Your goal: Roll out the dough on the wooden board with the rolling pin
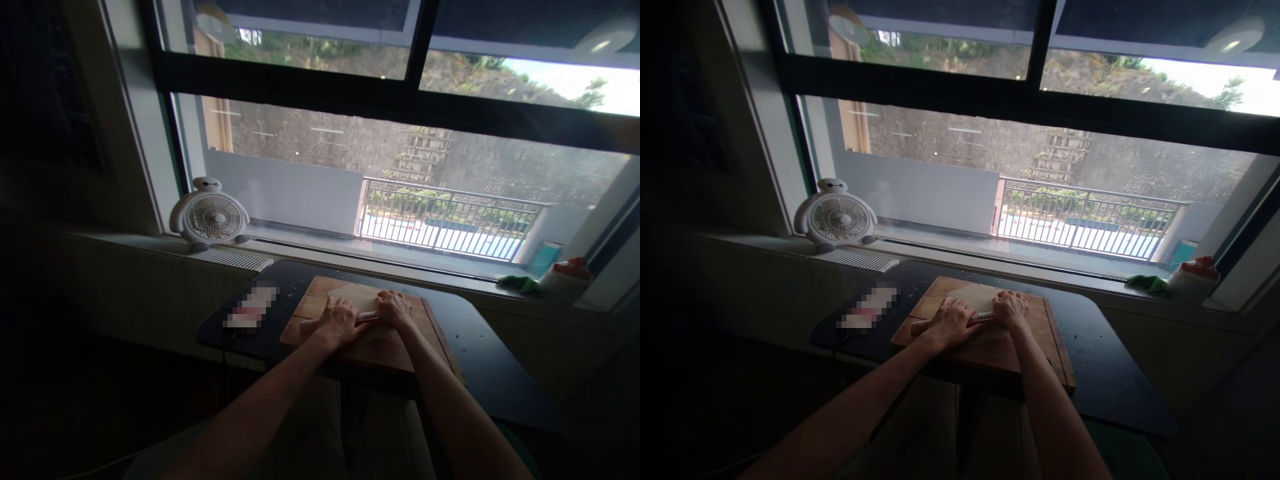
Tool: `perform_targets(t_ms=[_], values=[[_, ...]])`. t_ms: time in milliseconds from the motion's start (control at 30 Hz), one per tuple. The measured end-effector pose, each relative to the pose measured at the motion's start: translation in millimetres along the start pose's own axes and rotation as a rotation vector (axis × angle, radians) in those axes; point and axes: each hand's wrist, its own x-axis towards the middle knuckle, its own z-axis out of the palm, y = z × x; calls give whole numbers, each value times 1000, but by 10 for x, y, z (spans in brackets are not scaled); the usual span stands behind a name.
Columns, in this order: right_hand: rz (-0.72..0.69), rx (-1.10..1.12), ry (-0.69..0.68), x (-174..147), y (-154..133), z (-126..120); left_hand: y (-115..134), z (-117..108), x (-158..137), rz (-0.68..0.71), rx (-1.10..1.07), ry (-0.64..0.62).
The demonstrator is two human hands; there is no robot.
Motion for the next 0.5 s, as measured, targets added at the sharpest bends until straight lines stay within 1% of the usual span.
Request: perform_targets(t_ms=[67, 133, 300, 400, 500], values=[[5, 5, -4, 17, 1, 5, -5, 25, 8, 4, 10, 1], [6, 6, 7, -34, 16, 4, 1, 29, 14, 5, 15, -1], [7, -14, 65, -352, 67, -23, 43, -12, -10, 10, 21, 3], [-18, -25, 108, -549, 92, -29, 57, -25, -37, 22, 26, 7], [-35, -40, 120, -617, 112, -21, 56, -23, -52, 40, 33, 16]])
